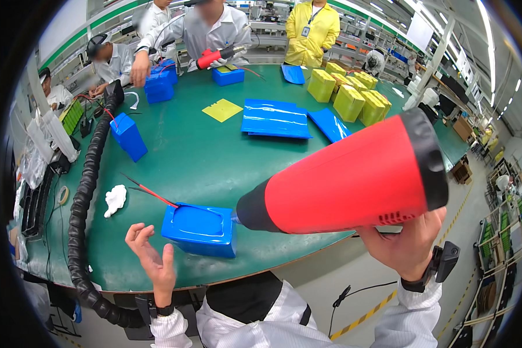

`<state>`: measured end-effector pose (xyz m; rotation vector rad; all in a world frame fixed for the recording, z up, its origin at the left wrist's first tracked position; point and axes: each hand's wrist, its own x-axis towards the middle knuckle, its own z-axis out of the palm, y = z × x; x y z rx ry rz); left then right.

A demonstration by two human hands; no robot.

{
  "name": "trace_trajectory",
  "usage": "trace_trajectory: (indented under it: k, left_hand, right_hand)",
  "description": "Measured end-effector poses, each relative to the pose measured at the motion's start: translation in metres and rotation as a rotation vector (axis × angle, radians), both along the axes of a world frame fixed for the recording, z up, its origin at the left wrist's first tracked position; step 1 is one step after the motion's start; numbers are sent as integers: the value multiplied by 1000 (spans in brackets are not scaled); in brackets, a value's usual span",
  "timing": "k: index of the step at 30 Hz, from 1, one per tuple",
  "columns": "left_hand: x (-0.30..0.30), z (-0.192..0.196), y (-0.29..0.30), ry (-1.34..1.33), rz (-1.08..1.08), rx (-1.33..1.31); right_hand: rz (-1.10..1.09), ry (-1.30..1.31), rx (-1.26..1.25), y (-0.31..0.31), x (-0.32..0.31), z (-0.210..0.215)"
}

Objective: Apply heat shrink wrap and finalize assembly of lithium battery packs using a heat gun and tweezers.

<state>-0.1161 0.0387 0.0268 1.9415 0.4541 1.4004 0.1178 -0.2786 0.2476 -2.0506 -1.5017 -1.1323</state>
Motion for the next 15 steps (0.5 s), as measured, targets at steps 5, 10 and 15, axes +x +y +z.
trace_trajectory:
  k: [5, 10, 15]
  left_hand:
    - [0, -2, -1, -8, 5, -19]
    - [0, -4, 0, -2, 5, -13]
    - [-2, -6, 1, 11, 9, -28]
  right_hand:
    - [22, -24, -23, 8, 5, -1]
    - [-18, 2, 2, 7, 15, -7]
    - [-38, -114, -29, 21, 16, 3]
